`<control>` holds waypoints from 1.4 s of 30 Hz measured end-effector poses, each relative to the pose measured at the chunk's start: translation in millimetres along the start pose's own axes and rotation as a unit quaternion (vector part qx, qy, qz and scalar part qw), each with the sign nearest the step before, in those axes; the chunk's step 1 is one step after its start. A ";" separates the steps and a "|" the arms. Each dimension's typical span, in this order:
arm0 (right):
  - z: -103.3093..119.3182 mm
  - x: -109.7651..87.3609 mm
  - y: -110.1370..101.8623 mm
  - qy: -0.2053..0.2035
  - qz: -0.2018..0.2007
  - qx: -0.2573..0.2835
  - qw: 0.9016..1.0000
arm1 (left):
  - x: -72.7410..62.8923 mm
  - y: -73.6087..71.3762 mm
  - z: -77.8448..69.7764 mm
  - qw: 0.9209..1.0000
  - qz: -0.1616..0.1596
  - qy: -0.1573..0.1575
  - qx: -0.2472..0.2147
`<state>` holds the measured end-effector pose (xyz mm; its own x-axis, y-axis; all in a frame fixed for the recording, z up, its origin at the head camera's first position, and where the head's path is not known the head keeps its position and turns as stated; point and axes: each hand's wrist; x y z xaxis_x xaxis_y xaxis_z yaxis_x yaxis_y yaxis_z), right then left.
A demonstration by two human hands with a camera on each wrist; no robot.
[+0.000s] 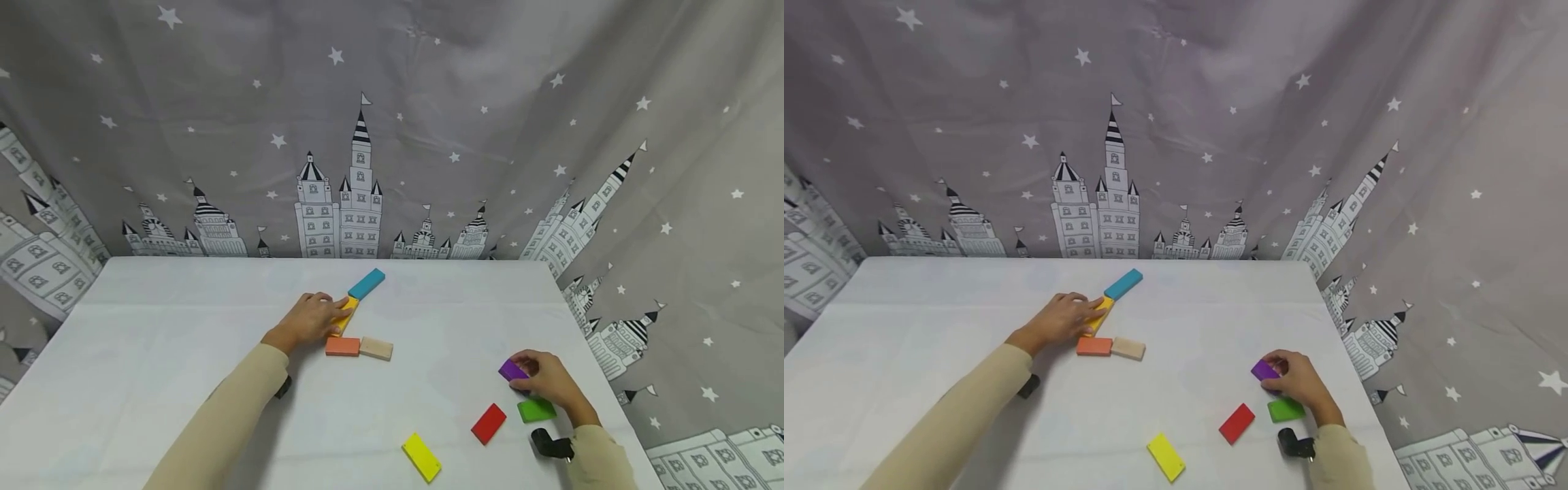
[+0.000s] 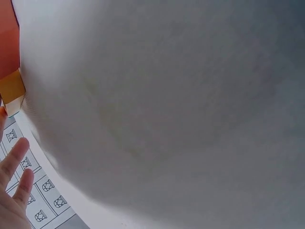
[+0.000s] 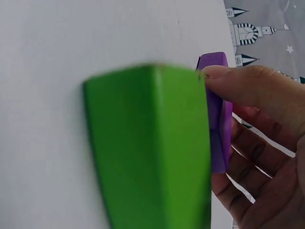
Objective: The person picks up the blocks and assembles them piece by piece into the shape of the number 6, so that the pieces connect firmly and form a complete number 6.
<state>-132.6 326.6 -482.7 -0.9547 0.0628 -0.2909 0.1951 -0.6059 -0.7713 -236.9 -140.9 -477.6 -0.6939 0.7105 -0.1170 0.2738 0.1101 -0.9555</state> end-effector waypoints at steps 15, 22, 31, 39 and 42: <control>25.5 10.9 15.8 -0.055 0.039 -0.016 0.998 | 1.5 0.7 -0.4 1.000 0.009 -0.005 -0.002; 46.2 17.7 24.4 -0.094 0.062 -0.031 0.993 | 0.5 1.0 0.4 1.000 0.008 0.001 0.002; 73.4 22.6 40.4 -0.114 0.084 -0.032 0.989 | 0.3 -0.3 -1.6 1.000 0.010 0.003 0.004; 93.5 30.3 52.4 -0.115 0.098 -0.032 0.988 | 2.0 -0.3 1.7 1.000 0.010 0.002 0.022; 100.3 33.9 56.8 -0.127 0.102 -0.032 0.986 | 1.9 -2.5 2.2 1.000 0.007 0.001 0.022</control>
Point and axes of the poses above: each hand's wrist, its own x-axis towards the middle knuckle, its own y-axis out of the palm, z = x × y, and after that the axes turned 13 degrees about y, right-handed
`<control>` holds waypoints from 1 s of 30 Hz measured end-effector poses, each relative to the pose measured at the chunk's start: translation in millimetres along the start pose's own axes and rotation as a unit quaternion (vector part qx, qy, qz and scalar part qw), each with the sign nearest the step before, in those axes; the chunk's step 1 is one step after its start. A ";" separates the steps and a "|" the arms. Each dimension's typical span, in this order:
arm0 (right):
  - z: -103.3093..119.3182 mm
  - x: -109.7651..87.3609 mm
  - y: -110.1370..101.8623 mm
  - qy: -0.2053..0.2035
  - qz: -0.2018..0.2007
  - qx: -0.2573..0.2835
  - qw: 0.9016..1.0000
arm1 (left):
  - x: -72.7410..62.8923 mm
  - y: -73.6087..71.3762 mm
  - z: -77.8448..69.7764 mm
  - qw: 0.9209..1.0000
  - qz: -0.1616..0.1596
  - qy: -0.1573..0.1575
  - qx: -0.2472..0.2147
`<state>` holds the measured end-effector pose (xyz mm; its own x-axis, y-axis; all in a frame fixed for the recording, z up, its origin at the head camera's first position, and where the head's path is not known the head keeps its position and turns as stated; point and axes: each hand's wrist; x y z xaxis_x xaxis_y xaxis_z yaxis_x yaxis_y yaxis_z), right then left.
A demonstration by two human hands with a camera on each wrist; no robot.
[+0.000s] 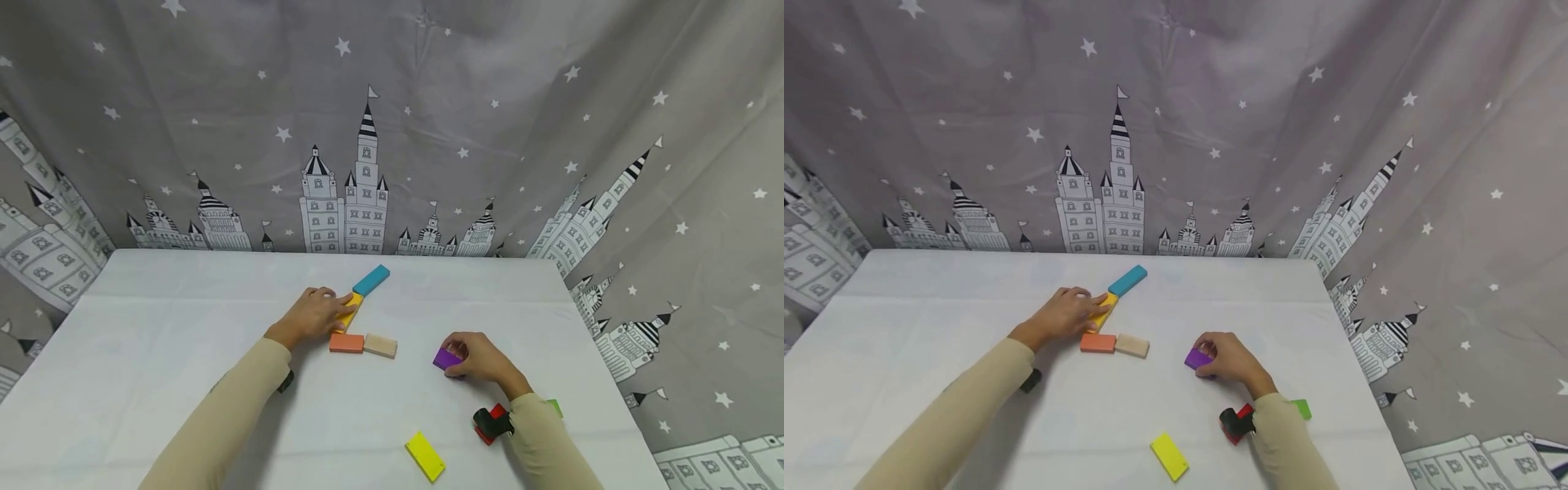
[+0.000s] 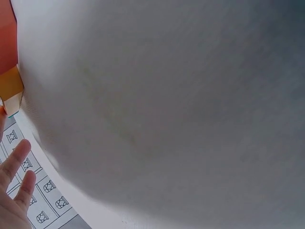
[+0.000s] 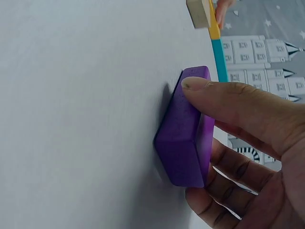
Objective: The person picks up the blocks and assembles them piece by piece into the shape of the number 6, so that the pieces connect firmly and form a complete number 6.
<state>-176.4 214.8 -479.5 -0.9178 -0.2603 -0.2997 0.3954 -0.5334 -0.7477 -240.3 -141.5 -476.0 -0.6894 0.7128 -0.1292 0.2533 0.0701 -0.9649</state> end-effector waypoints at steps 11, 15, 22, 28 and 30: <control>21.6 16.6 9.8 -0.009 0.017 -0.009 1.000 | 0.0 -1.8 0.4 1.000 0.005 -0.007 -0.005; 29.5 20.6 12.6 -0.022 0.021 -0.015 0.999 | 1.3 -1.7 0.1 1.000 0.007 -0.010 -0.008; 41.0 28.9 18.1 -0.022 0.031 -0.012 0.999 | 0.8 -2.4 -1.0 1.000 0.007 -0.007 -0.010; 45.8 34.6 23.3 -0.020 0.029 -0.012 0.999 | -0.5 -2.4 -1.0 1.000 0.008 -0.005 -0.007; 46.8 35.1 24.9 -0.019 0.026 -0.014 0.999 | -0.6 -2.6 -1.2 1.000 0.008 -0.003 -0.006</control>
Point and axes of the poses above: each hand's wrist, its own x-axis towards the middle knuckle, its own y-axis out of the palm, z = x × y, and after that the axes turned 13 degrees about y, right-handed
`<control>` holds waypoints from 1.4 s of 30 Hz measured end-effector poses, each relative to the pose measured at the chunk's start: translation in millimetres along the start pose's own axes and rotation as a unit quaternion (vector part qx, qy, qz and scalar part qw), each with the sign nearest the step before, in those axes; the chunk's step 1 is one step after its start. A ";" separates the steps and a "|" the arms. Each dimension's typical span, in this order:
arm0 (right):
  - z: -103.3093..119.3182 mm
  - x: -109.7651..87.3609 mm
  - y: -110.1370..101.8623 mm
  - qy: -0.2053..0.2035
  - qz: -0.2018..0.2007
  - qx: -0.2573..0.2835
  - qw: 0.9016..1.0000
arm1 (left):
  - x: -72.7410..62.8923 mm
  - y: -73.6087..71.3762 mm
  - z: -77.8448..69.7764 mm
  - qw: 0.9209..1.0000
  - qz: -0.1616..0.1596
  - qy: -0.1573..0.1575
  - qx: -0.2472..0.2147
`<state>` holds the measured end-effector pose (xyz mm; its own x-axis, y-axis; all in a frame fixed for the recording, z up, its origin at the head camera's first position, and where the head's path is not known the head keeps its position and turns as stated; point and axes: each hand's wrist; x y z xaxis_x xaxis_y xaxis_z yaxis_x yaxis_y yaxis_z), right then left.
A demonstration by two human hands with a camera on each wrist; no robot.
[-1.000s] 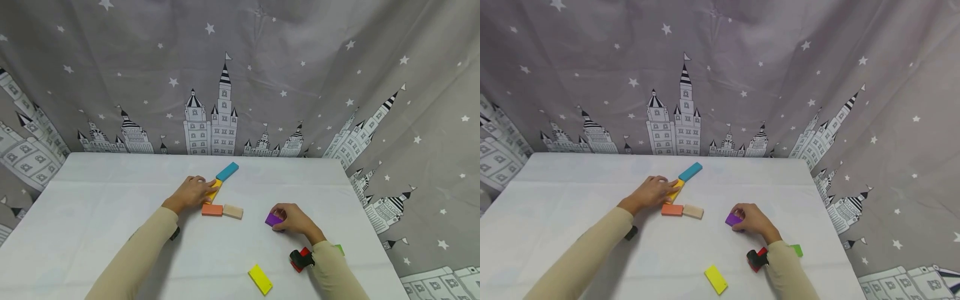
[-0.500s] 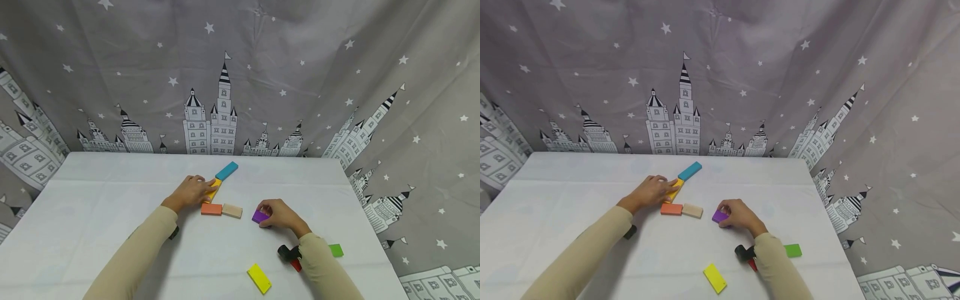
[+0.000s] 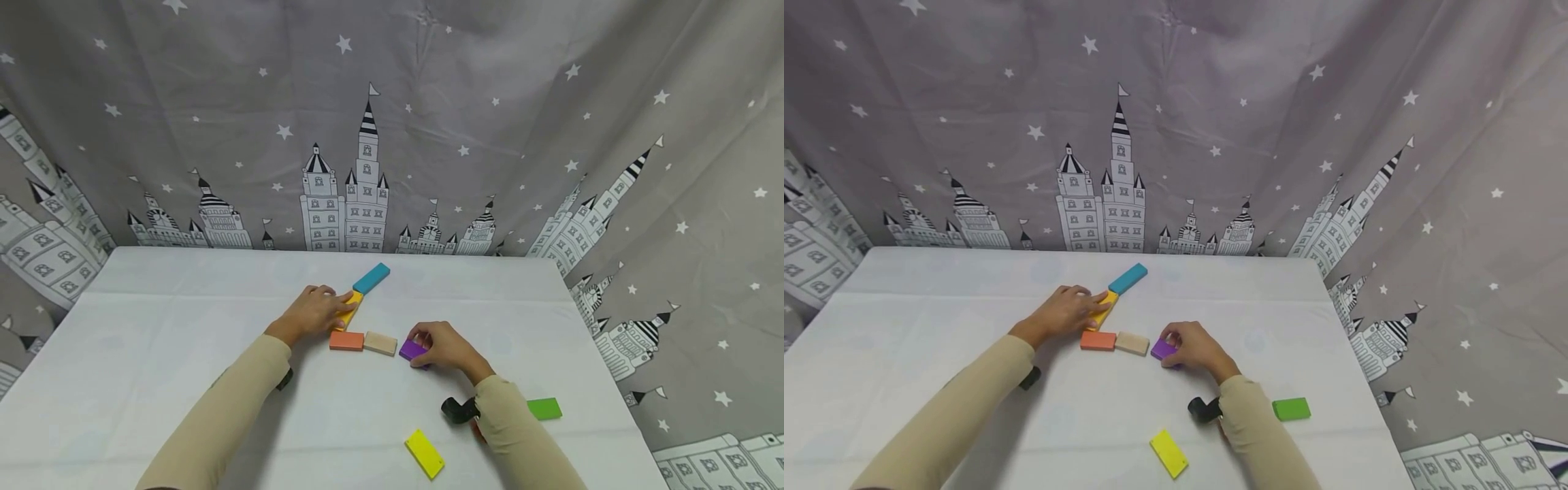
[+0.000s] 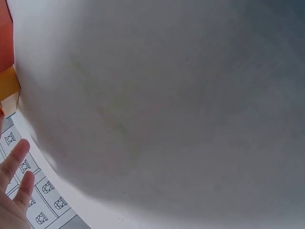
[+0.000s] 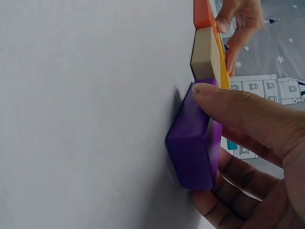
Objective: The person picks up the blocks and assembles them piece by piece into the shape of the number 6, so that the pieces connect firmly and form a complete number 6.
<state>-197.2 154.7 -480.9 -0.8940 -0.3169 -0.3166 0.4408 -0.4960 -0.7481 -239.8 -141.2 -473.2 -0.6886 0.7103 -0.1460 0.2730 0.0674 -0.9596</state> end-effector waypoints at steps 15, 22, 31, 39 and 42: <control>8.7 -2.5 4.7 0.022 -0.007 0.003 1.000 | 1.2 0.2 0.2 1.000 -0.002 -0.005 -0.004; 8.4 -4.5 1.4 -0.001 0.004 0.006 1.000 | 0.9 3.6 1.9 1.000 -0.014 0.006 0.004; 5.2 -2.7 -16.2 -0.040 0.100 -0.047 0.993 | -0.2 3.3 1.8 1.000 -0.007 -0.004 0.012; 6.5 4.4 -26.1 -0.067 0.147 -0.077 0.984 | 0.0 2.9 -0.4 1.000 -0.004 0.001 0.019; 6.7 6.5 -26.2 -0.070 0.151 -0.079 0.983 | 1.2 3.7 -0.4 1.000 -0.002 -0.002 0.026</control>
Point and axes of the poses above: each hand's wrist, its own x-axis towards the middle knuckle, its own y-axis out of the palm, z = x × y, and after that the axes turned 13 degrees about y, right-handed
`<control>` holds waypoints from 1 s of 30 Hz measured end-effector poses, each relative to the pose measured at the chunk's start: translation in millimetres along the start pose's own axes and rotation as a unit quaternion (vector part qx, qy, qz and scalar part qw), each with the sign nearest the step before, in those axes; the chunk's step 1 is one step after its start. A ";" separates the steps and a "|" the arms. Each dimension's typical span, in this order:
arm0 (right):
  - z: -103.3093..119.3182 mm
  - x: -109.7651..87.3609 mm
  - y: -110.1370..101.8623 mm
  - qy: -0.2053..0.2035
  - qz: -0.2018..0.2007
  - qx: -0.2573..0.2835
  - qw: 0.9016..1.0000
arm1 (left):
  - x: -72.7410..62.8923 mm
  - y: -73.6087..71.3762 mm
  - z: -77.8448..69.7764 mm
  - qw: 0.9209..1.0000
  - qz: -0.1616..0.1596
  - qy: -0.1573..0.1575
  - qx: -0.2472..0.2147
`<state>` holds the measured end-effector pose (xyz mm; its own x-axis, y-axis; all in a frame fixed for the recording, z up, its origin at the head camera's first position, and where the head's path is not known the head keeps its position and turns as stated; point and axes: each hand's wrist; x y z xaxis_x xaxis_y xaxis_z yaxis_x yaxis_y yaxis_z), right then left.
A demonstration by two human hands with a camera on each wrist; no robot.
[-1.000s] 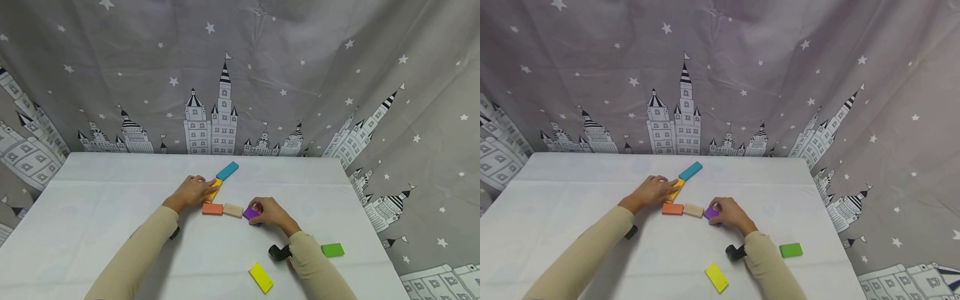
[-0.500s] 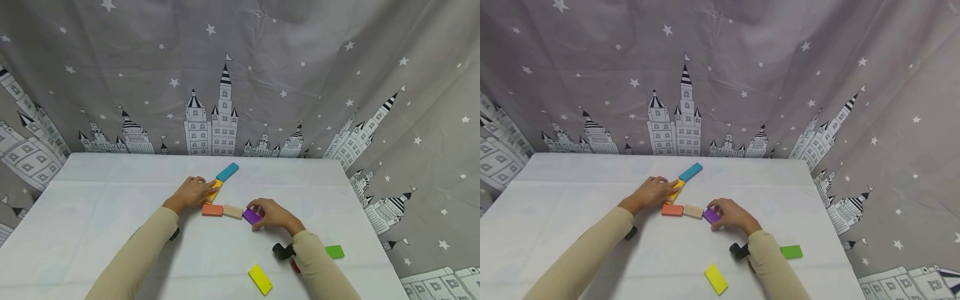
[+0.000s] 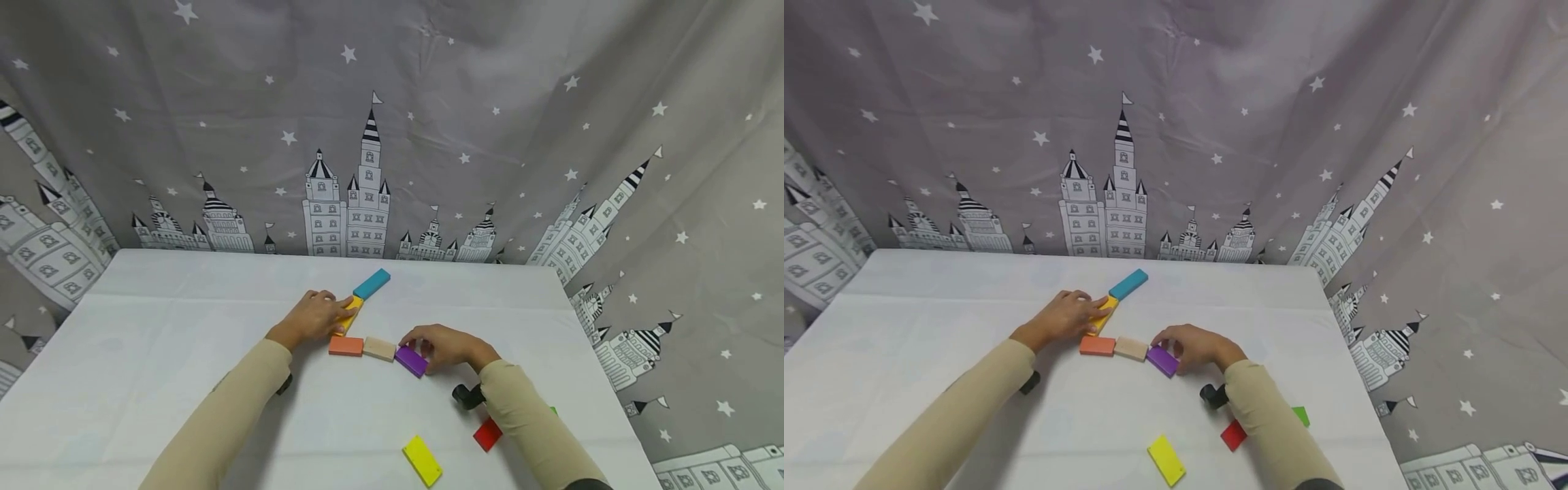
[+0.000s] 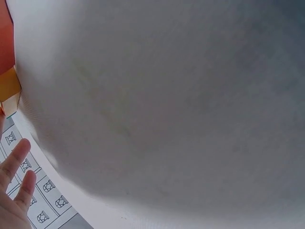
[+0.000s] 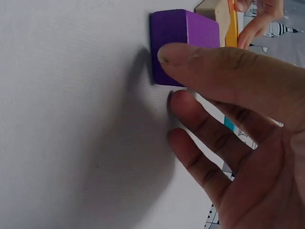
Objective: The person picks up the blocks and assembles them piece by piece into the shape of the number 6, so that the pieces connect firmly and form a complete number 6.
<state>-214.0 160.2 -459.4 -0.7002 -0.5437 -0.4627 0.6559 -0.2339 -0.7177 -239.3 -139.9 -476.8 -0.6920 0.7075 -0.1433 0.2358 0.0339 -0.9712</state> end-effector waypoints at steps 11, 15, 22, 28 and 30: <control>-4.2 -0.7 6.8 -0.005 -0.030 0.007 1.000 | 0.8 1.0 -0.2 1.000 -0.009 -0.002 -0.004; -4.9 -1.9 9.2 -0.009 -0.040 0.009 0.999 | 0.4 0.7 -0.8 1.000 -0.009 -0.005 -0.008; -5.2 -5.9 11.4 -0.019 -0.052 0.017 0.998 | 0.6 1.8 -0.3 1.000 -0.009 -0.007 -0.012; -6.5 -6.9 15.1 -0.021 -0.065 0.030 0.997 | 0.2 1.8 -0.4 1.000 -0.010 -0.008 -0.016; -6.5 -7.1 16.3 -0.018 -0.070 0.034 0.997 | 0.2 1.5 -0.5 1.000 -0.010 -0.011 -0.018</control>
<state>-200.1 165.5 -471.3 -0.7763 -0.5303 -0.3408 0.5709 -0.3624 -0.7367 -238.8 -139.3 -478.2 -0.7112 0.6912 -0.1281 0.2455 0.0735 -0.9666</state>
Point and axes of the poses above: each hand's wrist, its own x-axis towards the middle knuckle, its own y-axis out of the palm, z = x × y, and after that the axes turned 13 degrees about y, right-handed
